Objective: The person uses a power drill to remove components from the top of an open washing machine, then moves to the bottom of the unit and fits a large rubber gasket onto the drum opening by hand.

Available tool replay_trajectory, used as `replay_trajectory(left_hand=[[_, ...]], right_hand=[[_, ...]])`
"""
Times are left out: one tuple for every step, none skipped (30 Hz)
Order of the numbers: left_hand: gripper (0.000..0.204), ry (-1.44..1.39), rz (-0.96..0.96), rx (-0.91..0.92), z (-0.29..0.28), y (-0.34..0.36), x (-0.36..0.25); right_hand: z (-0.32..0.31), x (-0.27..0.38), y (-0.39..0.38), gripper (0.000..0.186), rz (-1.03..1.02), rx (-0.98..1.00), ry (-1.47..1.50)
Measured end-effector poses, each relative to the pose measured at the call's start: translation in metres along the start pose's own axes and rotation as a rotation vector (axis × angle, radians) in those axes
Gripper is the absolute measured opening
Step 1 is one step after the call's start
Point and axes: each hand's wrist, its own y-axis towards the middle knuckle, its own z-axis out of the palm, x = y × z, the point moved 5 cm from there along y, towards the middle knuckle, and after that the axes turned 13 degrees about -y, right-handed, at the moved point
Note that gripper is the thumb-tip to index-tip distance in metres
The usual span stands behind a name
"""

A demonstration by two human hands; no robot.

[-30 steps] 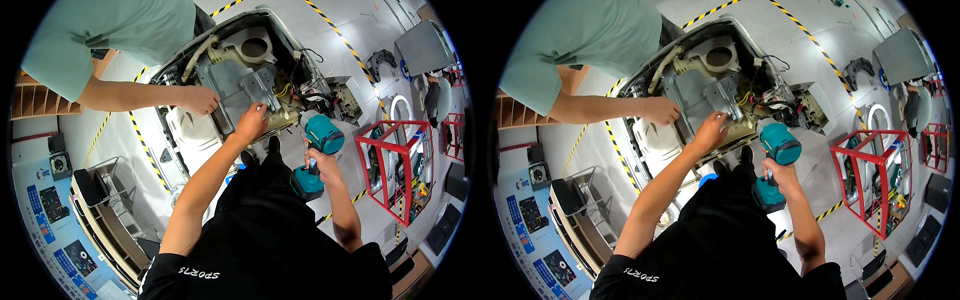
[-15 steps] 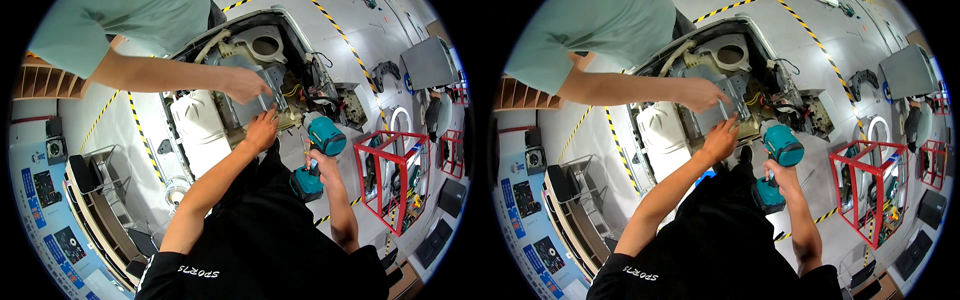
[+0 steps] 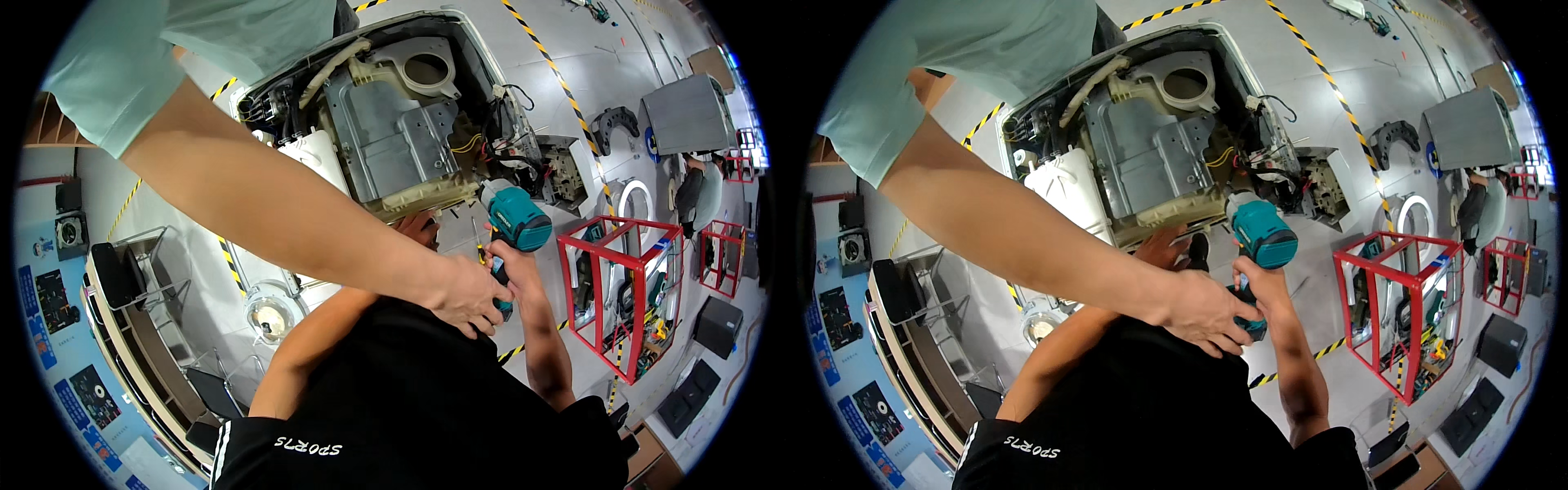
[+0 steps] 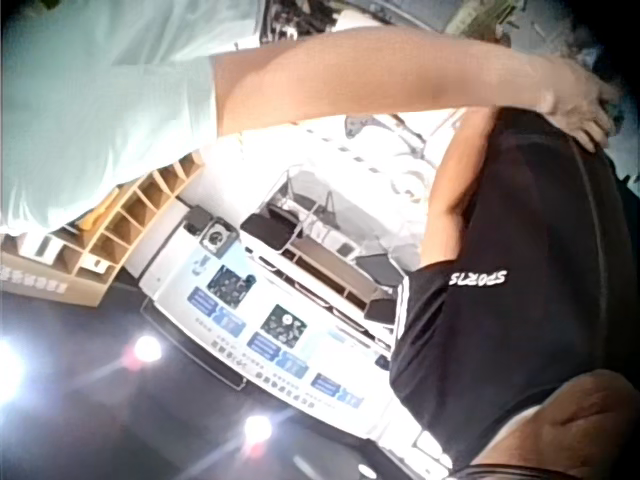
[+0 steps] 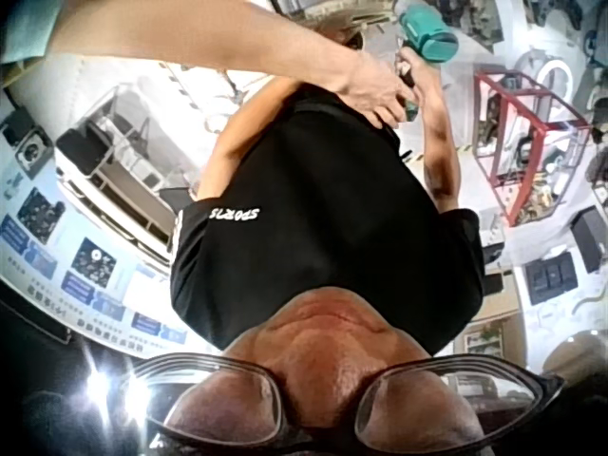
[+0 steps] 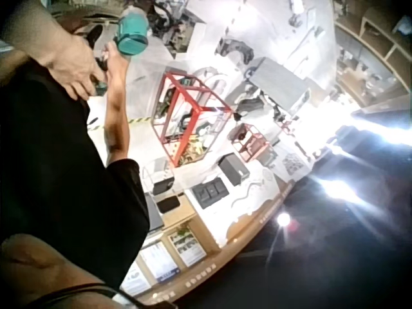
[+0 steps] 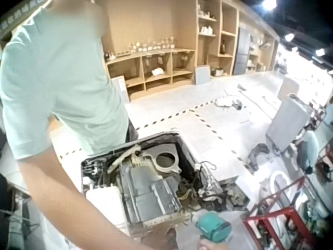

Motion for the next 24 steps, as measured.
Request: replay_trajectory(left_hand=[[0.037, 0.046, 0.107, -0.017, 0.004, -0.008, 0.007], [0.037, -0.257, 0.046, -0.035, 0.007, -0.016, 0.018], [0.037, -0.560, -0.015, -0.053, 0.011, -0.025, 0.030], [0.038, -0.765, -0.046, -0.052, 0.012, -0.031, 0.033], [0.040, -0.971, -0.079, -0.058, 0.014, -0.037, 0.037], [0.042, -1.078, -0.082, -0.049, 0.015, -0.043, 0.039], [0.043, -1.055, -0.081, -0.042, 0.012, -0.046, 0.036], [0.045, -1.031, -0.079, -0.033, 0.007, -0.047, 0.030], [0.046, -0.879, -0.074, -0.024, 0.001, -0.051, 0.021], [0.046, -0.856, -0.075, -0.022, -0.002, -0.053, 0.019], [0.046, -0.834, -0.077, -0.021, -0.005, -0.055, 0.016], [0.045, -0.941, -0.084, -0.024, -0.004, -0.057, 0.019], [0.045, -0.962, -0.080, -0.018, -0.006, -0.060, 0.020], [0.045, -0.984, -0.075, -0.014, -0.009, -0.063, 0.021], [0.046, -0.923, -0.057, -0.003, -0.014, -0.065, 0.022], [0.046, -0.861, -0.035, 0.009, -0.020, -0.066, 0.022], [0.047, -1.023, -0.053, -0.036, -0.030, -0.070, 0.007], [0.049, -1.185, -0.064, -0.085, -0.039, -0.075, -0.007], [0.049, -1.046, -0.073, -0.096, -0.040, -0.082, 0.003], [0.050, -0.906, -0.086, -0.106, -0.044, -0.089, 0.012], [0.047, -0.927, -0.029, -0.187, -0.051, -0.093, 0.017], [0.044, -0.944, 0.030, -0.265, -0.063, -0.096, 0.011], [0.039, -0.677, 0.064, -0.352, -0.079, -0.096, 0.010], [0.035, -0.406, 0.073, -0.450, -0.095, -0.096, 0.009]], right_hand=[[0.001, 0.001, -0.001, 0.043, 0.006, 0.003, -0.005], [0.001, 0.001, -0.001, 0.043, 0.007, 0.013, -0.005], [0.002, 0.001, 0.000, 0.043, 0.009, 0.024, -0.006], [0.002, 0.001, 0.001, 0.043, 0.010, 0.032, -0.008], [0.003, 0.001, 0.002, 0.043, 0.008, 0.040, -0.011], [0.003, 0.001, 0.004, 0.042, 0.007, 0.049, -0.015], [0.005, 0.002, 0.006, 0.042, 0.005, 0.061, -0.020], [0.007, 0.005, 0.006, 0.041, -0.010, 0.064, -0.027], [0.011, 0.009, 0.006, 0.040, -0.025, 0.067, -0.035], [0.015, 0.013, 0.006, 0.039, -0.040, 0.070, -0.044], [0.018, 0.018, 0.008, 0.038, -0.093, 0.069, -0.096], [0.021, 0.022, 0.012, 0.037, -0.147, 0.068, -0.147], [0.025, 0.027, 0.015, 0.036, -0.199, 0.068, -0.196], [0.030, 0.035, 0.017, 0.035, -0.232, 0.108, -0.159], [0.036, 0.044, 0.018, 0.035, -0.240, 0.117, -0.149], [0.043, 0.054, 0.018, 0.035, -0.252, 0.123, -0.140], [0.050, 0.064, 0.018, 0.035, -0.261, 0.131, -0.130], [0.055, 0.075, 0.016, 0.031, -0.256, 0.125, -0.087], [0.060, 0.087, 0.016, 0.029, -0.302, 0.150, -0.141], [0.066, 0.095, 0.014, 0.031, -0.243, 0.151, -0.102], [0.072, 0.102, 0.013, 0.032, -0.185, 0.153, -0.063], [0.075, 0.107, 0.019, 0.030, -0.202, 0.168, 0.005], [0.079, 0.114, 0.019, 0.030, -0.200, 0.224, 0.074], [0.088, 0.121, 0.016, 0.031, -0.233, 0.295, 0.170]])
